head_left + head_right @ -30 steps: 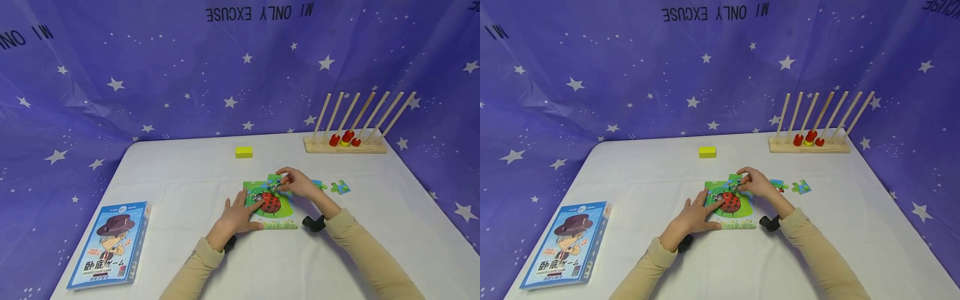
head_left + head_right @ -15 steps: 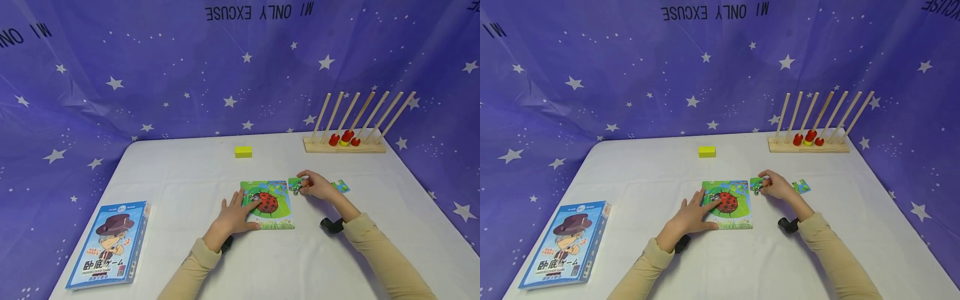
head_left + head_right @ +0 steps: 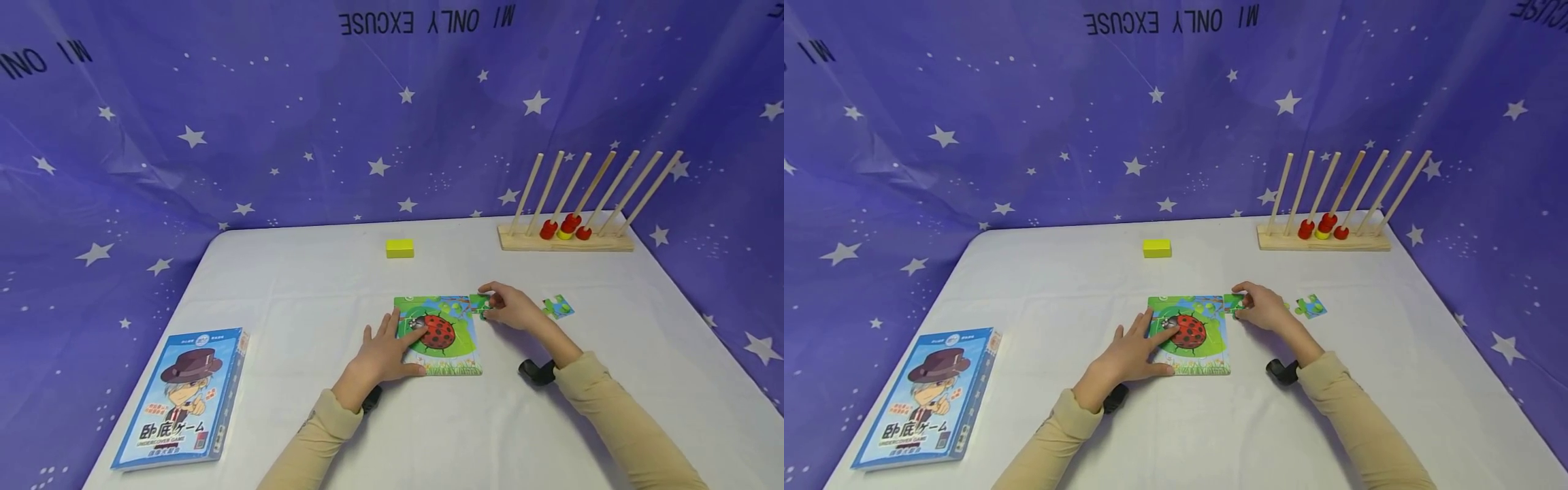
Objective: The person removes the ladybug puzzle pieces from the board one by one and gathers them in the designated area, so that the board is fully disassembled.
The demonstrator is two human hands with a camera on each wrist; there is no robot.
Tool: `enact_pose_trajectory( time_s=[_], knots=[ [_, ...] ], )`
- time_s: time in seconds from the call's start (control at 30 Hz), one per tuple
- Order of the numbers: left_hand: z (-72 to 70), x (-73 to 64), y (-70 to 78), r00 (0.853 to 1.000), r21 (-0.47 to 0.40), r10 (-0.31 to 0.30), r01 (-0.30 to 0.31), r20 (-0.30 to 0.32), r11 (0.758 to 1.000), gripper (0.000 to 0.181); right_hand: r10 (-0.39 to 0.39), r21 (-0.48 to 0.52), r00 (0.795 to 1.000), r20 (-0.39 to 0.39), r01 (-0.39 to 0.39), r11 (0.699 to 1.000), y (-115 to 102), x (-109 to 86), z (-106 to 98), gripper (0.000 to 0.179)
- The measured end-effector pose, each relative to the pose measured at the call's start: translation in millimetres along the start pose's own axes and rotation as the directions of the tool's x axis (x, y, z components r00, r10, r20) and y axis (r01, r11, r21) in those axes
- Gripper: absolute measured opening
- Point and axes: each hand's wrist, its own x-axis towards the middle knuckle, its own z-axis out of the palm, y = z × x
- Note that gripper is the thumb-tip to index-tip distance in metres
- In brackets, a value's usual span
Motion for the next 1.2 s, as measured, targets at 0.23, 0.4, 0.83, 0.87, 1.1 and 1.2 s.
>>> enact_pose_trajectory(
  time_s=[0.23, 0.4, 0.83, 0.87, 1.1, 1.2],
  knots=[
    [1.4, 0.7, 1.1, 1.0, -0.005, -0.004, 0.004, 0.012, 1.0, 0.076, -0.211, -0.183, 0.977, 0.035, 0.214, 0.96, -13.4, -10.0, 15.3, 0.044],
    [1.5, 0.3, 0.8, 1.0, -0.008, -0.009, 0.01, 0.016, 1.0, 0.076, -0.181, -0.272, 0.983, 0.04, 0.185, 0.944, -20.7, -20.5, 25.2, 0.048],
    [1.7, 0.9, 0.9, 1.0, -0.006, -0.009, 0.009, 0.007, 1.0, 0.076, -0.176, -0.206, 0.984, 0.035, 0.18, 0.962, -26.5, -26.8, 30.0, 0.045],
    [1.5, 0.9, 1.1, 1.0, -0.006, -0.008, 0.008, 0.005, 1.0, 0.076, -0.181, -0.199, 0.983, 0.036, 0.184, 0.963, -26.4, -26.6, 30.1, 0.045],
    [0.2, 0.7, 2.1, 1.0, -0.011, -0.008, 0.007, -0.002, 1.0, 0.074, -0.172, -0.14, 0.984, 0.054, 0.178, 0.974, -28.6, -25.0, 29.8, 0.046],
    [0.4, 0.7, 2.2, 1.0, -0.011, -0.007, 0.007, -0.004, 1.0, 0.074, -0.156, -0.132, 0.986, 0.065, 0.163, 0.978, -29.7, -24.0, 29.5, 0.046]
  ],
)
